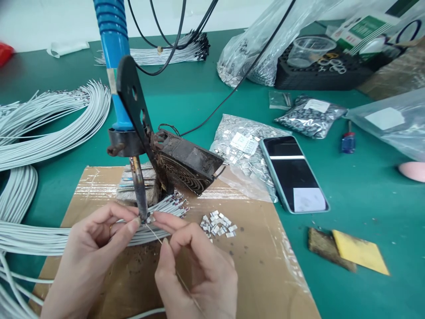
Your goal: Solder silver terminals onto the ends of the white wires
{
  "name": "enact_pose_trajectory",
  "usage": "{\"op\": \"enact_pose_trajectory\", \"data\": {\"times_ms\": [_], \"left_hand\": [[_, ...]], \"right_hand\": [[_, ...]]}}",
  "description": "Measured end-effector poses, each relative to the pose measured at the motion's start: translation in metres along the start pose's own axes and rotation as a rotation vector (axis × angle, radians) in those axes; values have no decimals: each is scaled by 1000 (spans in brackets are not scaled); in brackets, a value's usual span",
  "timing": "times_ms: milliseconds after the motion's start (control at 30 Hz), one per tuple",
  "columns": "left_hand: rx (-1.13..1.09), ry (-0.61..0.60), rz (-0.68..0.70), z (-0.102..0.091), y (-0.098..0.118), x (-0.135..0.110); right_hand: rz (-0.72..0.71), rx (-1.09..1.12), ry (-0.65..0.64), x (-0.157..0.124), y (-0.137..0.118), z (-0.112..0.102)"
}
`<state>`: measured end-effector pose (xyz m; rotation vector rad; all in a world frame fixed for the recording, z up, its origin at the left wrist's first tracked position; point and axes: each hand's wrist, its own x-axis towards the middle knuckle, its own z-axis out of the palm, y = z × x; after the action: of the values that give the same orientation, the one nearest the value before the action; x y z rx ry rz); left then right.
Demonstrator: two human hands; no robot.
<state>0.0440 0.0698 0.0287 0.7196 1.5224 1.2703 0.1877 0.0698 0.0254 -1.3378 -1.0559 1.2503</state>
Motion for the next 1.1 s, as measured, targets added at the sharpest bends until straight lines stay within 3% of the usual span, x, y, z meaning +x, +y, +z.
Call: {"op": "enact_pose_trajectory", "data": {"times_ms": [333,1100], "left_hand": [[28,9,6,4,2,3],[43,-2,20,3,5,1]], "right_hand": [[-20,10,-50,2,1,-4],[25,70,-14,-1,3,-1]]}}
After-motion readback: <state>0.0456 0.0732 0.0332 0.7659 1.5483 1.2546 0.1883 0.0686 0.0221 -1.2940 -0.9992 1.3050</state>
